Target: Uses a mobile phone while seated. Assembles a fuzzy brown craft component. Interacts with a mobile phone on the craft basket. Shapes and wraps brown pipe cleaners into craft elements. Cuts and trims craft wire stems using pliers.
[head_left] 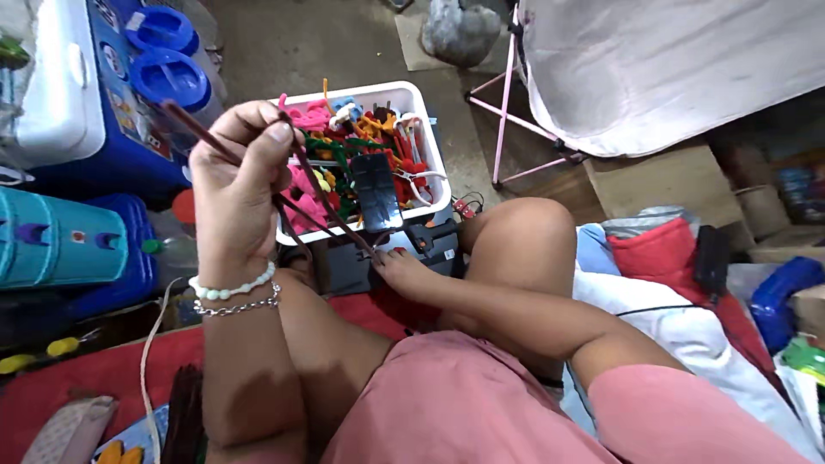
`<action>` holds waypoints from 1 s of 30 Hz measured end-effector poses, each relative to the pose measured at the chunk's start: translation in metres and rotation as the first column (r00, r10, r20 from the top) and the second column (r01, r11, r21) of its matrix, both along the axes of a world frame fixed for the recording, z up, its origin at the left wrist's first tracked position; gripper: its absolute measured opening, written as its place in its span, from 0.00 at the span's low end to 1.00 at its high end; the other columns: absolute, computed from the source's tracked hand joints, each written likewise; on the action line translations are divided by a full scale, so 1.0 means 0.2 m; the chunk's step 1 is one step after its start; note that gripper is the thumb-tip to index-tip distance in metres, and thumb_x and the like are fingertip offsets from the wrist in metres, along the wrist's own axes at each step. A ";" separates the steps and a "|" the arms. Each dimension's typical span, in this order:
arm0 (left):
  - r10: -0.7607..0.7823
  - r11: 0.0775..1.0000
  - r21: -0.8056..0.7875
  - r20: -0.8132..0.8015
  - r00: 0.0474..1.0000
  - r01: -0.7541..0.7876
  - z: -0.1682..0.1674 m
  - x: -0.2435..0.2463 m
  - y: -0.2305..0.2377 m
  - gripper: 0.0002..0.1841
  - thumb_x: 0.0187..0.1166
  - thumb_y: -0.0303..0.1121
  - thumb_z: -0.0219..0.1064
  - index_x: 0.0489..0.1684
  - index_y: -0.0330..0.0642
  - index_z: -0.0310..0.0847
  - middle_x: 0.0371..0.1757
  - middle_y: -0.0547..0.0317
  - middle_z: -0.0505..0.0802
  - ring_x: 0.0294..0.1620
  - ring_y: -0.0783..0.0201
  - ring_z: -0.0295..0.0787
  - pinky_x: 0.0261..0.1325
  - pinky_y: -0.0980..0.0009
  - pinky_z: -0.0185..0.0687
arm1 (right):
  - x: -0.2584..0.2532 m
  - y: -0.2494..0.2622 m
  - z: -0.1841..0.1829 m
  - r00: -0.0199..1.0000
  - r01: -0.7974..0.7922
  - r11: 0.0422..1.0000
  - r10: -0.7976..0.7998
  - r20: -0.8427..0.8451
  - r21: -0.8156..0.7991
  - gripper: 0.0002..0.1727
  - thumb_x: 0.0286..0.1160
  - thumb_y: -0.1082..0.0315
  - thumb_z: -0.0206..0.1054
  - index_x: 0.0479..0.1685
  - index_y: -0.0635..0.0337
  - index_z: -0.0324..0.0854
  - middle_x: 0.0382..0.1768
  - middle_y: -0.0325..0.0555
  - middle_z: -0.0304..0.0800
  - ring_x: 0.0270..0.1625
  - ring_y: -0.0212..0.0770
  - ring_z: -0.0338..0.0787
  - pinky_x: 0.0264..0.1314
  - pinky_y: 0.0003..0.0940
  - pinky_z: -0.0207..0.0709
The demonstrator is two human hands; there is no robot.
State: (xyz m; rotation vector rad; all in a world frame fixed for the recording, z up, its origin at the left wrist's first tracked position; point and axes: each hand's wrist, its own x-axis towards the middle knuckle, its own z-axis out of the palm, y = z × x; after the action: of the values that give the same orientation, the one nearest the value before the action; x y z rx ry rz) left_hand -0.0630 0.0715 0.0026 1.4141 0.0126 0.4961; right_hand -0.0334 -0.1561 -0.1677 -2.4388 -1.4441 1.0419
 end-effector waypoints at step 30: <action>-0.252 0.958 -0.158 -0.070 0.965 0.239 -0.02 0.05 -0.22 0.07 0.86 0.26 0.61 0.50 0.44 0.84 0.37 0.63 0.88 0.22 0.79 0.73 0.23 0.86 0.70 | 0.55 -0.07 0.78 0.824 0.539 0.354 -0.409 -0.391 0.765 0.25 0.79 0.67 0.70 0.73 0.59 0.69 0.46 0.41 0.85 0.42 0.30 0.87 0.45 0.27 0.85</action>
State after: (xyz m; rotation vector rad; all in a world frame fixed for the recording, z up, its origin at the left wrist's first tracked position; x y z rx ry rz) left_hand -0.0525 0.0272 -0.0005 1.2694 -0.0525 0.2201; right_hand 0.0760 -0.1699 -0.0122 -1.7479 -0.7570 0.1983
